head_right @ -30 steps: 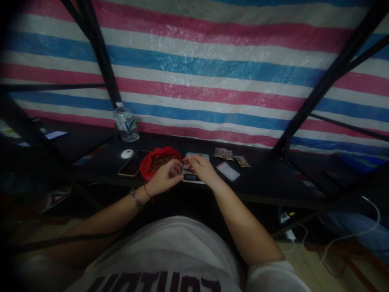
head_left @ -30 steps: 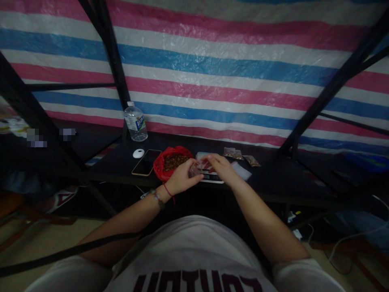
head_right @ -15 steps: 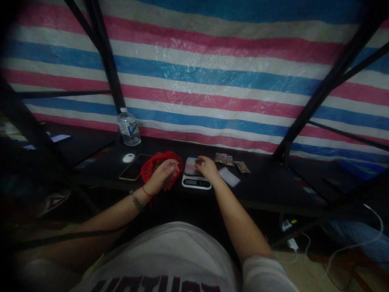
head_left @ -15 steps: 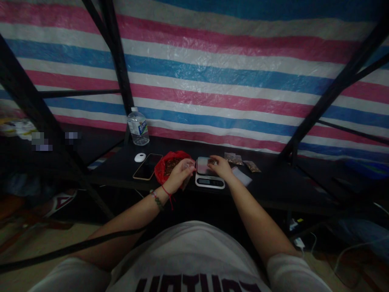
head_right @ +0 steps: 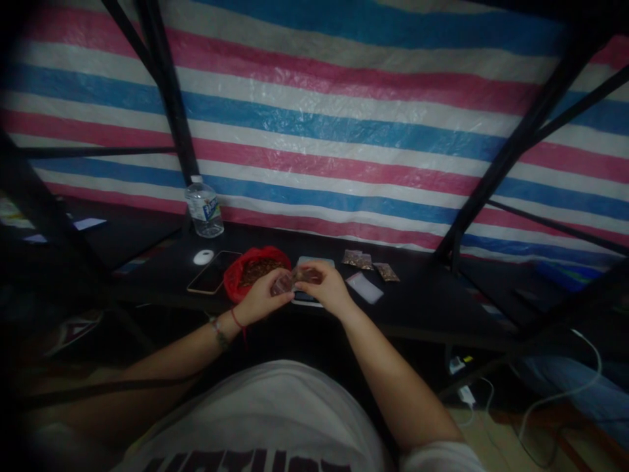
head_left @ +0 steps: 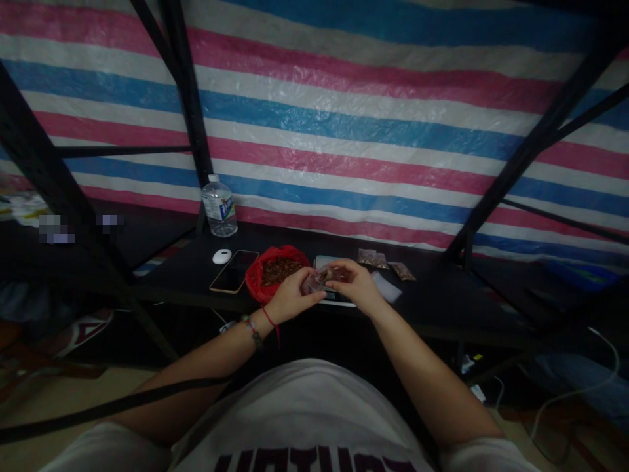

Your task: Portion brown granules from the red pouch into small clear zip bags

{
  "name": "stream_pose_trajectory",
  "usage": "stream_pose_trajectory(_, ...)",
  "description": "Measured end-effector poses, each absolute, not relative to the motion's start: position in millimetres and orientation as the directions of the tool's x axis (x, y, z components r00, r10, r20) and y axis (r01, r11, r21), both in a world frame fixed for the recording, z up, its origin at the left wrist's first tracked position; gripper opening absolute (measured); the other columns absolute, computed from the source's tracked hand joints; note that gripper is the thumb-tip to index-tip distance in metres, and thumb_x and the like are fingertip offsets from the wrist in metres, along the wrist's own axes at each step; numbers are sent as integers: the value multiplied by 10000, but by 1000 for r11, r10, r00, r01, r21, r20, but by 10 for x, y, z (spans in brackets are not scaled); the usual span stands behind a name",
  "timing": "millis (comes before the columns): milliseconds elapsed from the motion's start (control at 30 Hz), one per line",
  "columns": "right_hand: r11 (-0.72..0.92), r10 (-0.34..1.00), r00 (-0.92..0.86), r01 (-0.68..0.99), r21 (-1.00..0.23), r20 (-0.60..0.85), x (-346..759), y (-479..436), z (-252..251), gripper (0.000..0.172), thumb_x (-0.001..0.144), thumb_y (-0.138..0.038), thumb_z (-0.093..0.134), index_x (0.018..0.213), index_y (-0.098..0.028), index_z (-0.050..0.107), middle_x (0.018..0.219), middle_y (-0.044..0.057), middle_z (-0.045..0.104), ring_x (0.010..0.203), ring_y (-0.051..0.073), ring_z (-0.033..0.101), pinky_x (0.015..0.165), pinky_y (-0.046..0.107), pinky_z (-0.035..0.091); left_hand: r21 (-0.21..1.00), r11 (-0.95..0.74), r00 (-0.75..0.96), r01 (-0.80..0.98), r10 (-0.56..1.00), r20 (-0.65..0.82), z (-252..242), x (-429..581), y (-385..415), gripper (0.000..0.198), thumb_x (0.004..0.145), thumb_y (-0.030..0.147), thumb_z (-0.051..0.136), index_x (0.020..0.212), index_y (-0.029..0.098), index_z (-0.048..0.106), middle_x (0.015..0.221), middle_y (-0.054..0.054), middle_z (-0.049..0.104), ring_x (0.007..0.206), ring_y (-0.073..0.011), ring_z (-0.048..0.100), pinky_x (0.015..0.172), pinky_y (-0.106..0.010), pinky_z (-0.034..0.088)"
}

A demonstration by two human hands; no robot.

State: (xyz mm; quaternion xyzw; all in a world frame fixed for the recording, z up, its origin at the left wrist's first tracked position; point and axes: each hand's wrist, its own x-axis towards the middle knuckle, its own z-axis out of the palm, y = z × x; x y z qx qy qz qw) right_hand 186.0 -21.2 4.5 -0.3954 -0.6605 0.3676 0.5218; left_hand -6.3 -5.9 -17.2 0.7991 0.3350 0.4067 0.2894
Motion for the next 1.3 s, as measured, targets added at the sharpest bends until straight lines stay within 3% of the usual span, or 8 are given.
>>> stream_pose_trajectory(233, 443, 885, -208, 97, -891, 418, 1835, -297, 123, 468, 633, -265, 797, 1082, -240, 666, 1074, 54, 668, 967, 197, 638, 877, 357, 511, 815, -550, 462, 182, 780, 423, -187, 28, -169, 415, 743, 438, 661, 1025, 144, 579, 926, -61, 638, 821, -206, 591, 735, -308, 462)
stream_pose_trajectory(500, 470, 853, -273, 30, -882, 445, 1815, -371, 163, 566, 720, -261, 737, 1258, -280, 563, 1174, 69, 642, 1020, 198, 625, 879, 353, 512, 892, -449, 459, -54, 782, 421, -240, 69, -172, 456, 770, 453, 638, 1094, 145, 546, 1042, -84, 624, 934, -212, 580, 838, -323, 443)
stream_pose_trajectory(667, 551, 828, -279, 254, -795, 486, 1866, -409, 225, 601, 700, -247, 741, 1272, -275, 556, 1171, 76, 598, 1029, 204, 597, 848, 331, 520, 907, -405, 389, -112, 822, 415, -244, 13, -112, 405, 760, 482, 637, 989, 158, 555, 893, -40, 600, 825, -163, 555, 769, -280, 435)
stream_pose_trajectory(767, 586, 808, -328, 364, -725, 489, 1925, -363, 246, 582, 735, -199, 682, 1293, -279, 537, 1183, 79, 584, 1036, 199, 591, 845, 322, 517, 936, -309, 377, -171, 857, 352, -235, 6, -88, 430, 738, 519, 646, 954, 158, 559, 823, -21, 581, 752, -139, 539, 698, -252, 434)
stream_pose_trajectory(867, 588, 808, -268, 425, -688, 525, 2028, -120, 142, 533, 742, -176, 633, 1263, -260, 557, 1130, 79, 596, 1014, 194, 598, 853, 330, 511, 945, -194, 370, -264, 884, 285, -213, 9, -78, 437, 712, 520, 667, 926, 152, 570, 822, -23, 584, 726, -129, 538, 647, -234, 426)
stream_pose_trajectory(1067, 324, 879, 1, 731, -601, 476, 2246, 547, -312, 414, 711, -205, 657, 1122, -156, 636, 1041, 95, 654, 1035, 225, 596, 968, 402, 436, 919, 16, 425, -393, 890, 166, -147, -27, -64, 449, 702, 514, 672, 934, 133, 623, 744, -30, 612, 647, -122, 544, 591, -233, 407)
stream_pose_trajectory(1200, 246, 916, 9, 779, -576, 402, 2303, 690, -488, 444, 677, -169, 669, 1119, -142, 639, 1027, 101, 671, 1005, 231, 615, 946, 400, 449, 884, 140, 512, -446, 850, 124, -127, -65, -55, 483, 714, 551, 629, 954, 133, 659, 729, -40, 610, 604, -127, 546, 562, -243, 397)
stream_pose_trajectory(1300, 254, 892, 34, 787, -563, 450, 2294, 647, -456, 528, 663, -202, 700, 1180, -150, 606, 1148, 126, 630, 1117, 265, 555, 1006, 448, 397, 847, 239, 584, -475, 806, 99, -114, -84, -60, 519, 718, 573, 599, 982, 130, 664, 723, -44, 597, 597, -131, 541, 550, -244, 388)
